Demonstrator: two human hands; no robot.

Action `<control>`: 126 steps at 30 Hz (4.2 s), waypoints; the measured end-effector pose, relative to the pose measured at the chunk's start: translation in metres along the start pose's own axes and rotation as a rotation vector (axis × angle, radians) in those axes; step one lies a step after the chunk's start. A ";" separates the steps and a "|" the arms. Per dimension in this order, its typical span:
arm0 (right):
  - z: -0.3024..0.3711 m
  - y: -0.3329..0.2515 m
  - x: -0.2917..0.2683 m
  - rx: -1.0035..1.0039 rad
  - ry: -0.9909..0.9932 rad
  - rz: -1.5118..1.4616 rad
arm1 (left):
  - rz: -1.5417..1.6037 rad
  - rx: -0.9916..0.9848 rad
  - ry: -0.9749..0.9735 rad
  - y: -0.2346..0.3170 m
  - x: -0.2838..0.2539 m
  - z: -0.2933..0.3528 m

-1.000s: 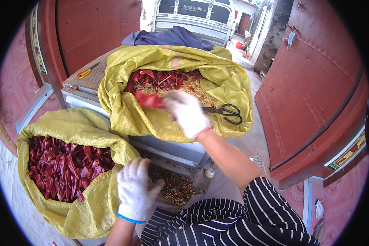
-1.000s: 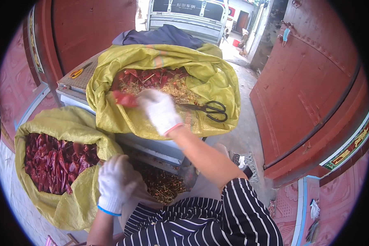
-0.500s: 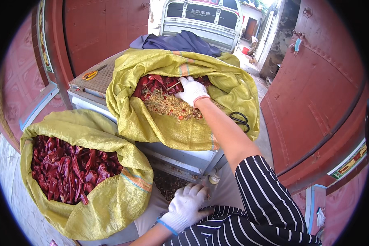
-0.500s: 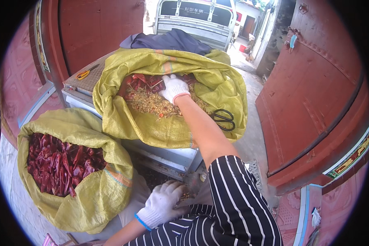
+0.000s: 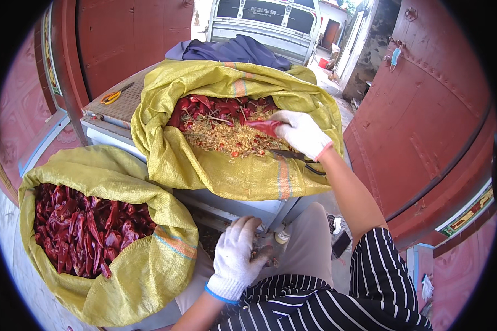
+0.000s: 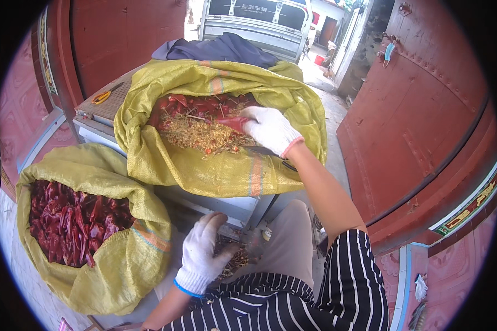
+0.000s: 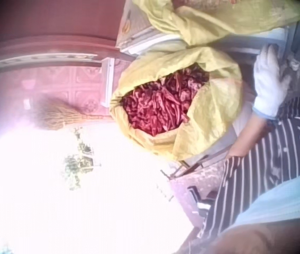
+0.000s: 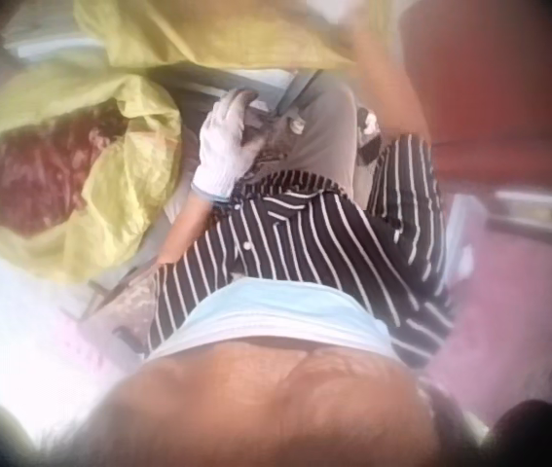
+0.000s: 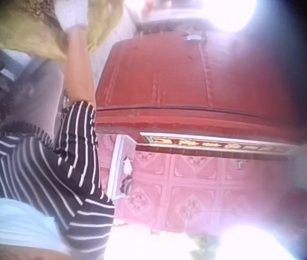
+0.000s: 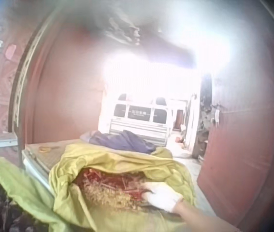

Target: The person sits at a workstation and uses scissors to trim the stems off dried red chili peppers. They pick peppers from a large yellow sack, cut the stems, and place the trimmed peppers into a second sack while discarding the stems onto a cloth.

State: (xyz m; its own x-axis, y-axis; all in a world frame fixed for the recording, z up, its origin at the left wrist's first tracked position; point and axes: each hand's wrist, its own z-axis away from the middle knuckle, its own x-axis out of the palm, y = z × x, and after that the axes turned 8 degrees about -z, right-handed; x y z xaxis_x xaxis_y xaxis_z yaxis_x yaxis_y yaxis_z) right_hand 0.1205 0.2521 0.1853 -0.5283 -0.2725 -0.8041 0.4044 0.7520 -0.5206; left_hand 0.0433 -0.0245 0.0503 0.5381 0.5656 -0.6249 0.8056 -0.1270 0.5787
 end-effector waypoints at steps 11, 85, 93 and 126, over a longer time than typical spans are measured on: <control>0.104 -0.077 0.045 -0.369 -0.672 -0.150 | 0.572 -0.408 -0.185 -0.001 -0.020 0.000; 0.158 -0.032 0.128 0.235 -0.197 -0.803 | -0.133 0.070 0.110 -0.061 0.037 0.030; 0.155 -0.036 0.124 -0.299 -0.185 -0.046 | -0.223 0.071 0.051 -0.064 0.037 0.032; -0.006 -0.019 0.047 -0.126 0.072 0.247 | 0.890 -0.510 -0.139 -0.054 0.032 0.032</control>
State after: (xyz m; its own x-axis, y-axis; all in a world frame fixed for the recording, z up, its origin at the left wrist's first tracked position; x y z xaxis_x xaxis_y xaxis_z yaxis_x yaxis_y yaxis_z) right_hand 0.0837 0.2283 0.1595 -0.4789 -0.0313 -0.8773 0.4344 0.8600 -0.2678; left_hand 0.0248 -0.0257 -0.0171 0.9376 0.3325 0.1017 -0.0816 -0.0740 0.9939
